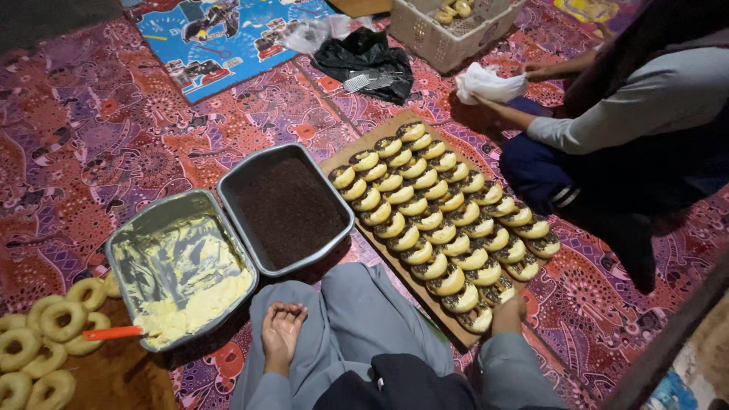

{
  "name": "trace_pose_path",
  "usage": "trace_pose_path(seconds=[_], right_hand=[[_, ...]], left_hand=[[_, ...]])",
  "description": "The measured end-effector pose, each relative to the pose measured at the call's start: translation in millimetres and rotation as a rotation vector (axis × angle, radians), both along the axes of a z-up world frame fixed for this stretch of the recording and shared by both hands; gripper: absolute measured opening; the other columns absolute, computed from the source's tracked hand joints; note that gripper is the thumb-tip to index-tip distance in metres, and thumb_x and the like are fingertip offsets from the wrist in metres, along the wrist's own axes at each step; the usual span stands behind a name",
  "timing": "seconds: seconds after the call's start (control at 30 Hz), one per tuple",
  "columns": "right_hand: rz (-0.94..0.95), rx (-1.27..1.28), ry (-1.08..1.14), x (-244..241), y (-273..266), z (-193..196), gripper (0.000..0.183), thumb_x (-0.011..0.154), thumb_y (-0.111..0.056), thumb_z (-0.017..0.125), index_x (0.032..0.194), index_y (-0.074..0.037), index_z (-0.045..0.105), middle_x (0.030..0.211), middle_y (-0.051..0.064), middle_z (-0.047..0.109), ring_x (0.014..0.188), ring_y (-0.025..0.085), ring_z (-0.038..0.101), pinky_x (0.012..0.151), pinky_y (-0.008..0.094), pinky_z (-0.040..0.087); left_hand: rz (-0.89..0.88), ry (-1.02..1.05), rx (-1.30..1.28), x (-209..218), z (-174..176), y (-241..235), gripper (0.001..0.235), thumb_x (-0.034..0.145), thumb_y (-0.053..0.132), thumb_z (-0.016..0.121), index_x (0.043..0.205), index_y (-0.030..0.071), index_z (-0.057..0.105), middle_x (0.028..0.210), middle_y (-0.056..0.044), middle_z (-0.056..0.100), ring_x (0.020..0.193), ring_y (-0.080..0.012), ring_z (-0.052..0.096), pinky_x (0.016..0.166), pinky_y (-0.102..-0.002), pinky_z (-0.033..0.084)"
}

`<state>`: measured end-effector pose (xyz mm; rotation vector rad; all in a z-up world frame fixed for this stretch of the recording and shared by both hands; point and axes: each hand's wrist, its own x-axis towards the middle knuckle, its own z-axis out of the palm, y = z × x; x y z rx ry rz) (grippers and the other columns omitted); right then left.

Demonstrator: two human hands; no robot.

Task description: The person sits on a patterned floor mat and uses a handheld metal grater to grate a block of white cheese over rows of ring-shaped pastries arranged on a wooden board. A second person sits nearby and handles a white plastic bag.

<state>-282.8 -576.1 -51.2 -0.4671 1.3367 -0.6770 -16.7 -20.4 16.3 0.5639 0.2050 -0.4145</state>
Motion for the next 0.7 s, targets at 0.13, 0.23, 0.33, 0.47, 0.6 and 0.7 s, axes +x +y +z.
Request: trace_pose_path(seconds=[0.13, 0.23, 0.33, 0.47, 0.6, 0.7], right_hand=[[-0.054, -0.003, 0.012, -29, 2, -10, 0.033, 0.103, -0.037, 0.044, 0.118, -0.015, 0.064, 0.113, 0.005, 0.065, 0.099, 0.023, 0.058, 0.088, 0.048, 0.05], [-0.102, -0.006, 0.024, -53, 9, -15, 0.034, 0.103, -0.036, 0.044, 0.12, -0.015, 0.063, 0.115, 0.006, 0.065, 0.101, 0.024, 0.058, 0.09, 0.049, 0.05], [-0.134, -0.01, 0.035, -73, 19, -15, 0.035, 0.103, -0.036, 0.043, 0.122, -0.014, 0.063, 0.117, 0.007, 0.065, 0.103, 0.025, 0.059, 0.092, 0.05, 0.05], [-0.189, -0.019, 0.04, -93, 34, -5, 0.037, 0.103, -0.036, 0.043, 0.124, -0.013, 0.062, 0.12, 0.008, 0.065, 0.106, 0.026, 0.059, 0.094, 0.052, 0.05], [-0.229, -0.033, 0.038, -103, 46, 18, 0.039, 0.103, -0.036, 0.042, 0.126, -0.012, 0.062, 0.123, 0.009, 0.064, 0.11, 0.028, 0.06, 0.096, 0.053, 0.05], [-0.252, -0.042, 0.032, -111, 49, 38, 0.04, 0.103, -0.035, 0.041, 0.128, -0.011, 0.061, 0.125, 0.01, 0.064, 0.112, 0.029, 0.06, 0.097, 0.054, 0.049]], left_hand=[[-0.001, -0.007, 0.014, 2, -2, 0, 0.023, 0.105, 0.03, 0.048, 0.098, 0.01, 0.055, 0.095, -0.016, 0.062, 0.102, -0.035, 0.061, 0.102, -0.058, 0.048], [0.003, 0.009, 0.024, 2, -2, 2, 0.023, 0.105, 0.03, 0.047, 0.098, 0.01, 0.056, 0.096, -0.016, 0.062, 0.103, -0.0348, 0.061, 0.103, -0.058, 0.048], [0.003, 0.003, -0.001, 3, -1, 2, 0.028, 0.106, 0.032, 0.046, 0.1, 0.008, 0.057, 0.098, -0.016, 0.063, 0.103, -0.0353, 0.061, 0.103, -0.058, 0.047], [-0.1, -0.04, -0.005, 16, -1, -40, 0.031, 0.102, 0.029, 0.047, 0.103, 0.001, 0.059, 0.107, -0.019, 0.066, 0.114, -0.0379, 0.061, 0.111, -0.055, 0.044], [-0.406, -0.02, -0.474, 26, -9, -179, 0.032, 0.119, 0.028, 0.049, 0.128, -0.002, 0.05, 0.128, -0.023, 0.055, 0.126, -0.0431, 0.056, 0.111, -0.056, 0.041], [-0.341, 0.196, 0.095, 19, -12, -271, 0.046, 0.107, 0.039, 0.045, 0.141, 0.008, 0.051, 0.146, -0.015, 0.054, 0.135, -0.0305, 0.052, 0.117, -0.047, 0.037]])
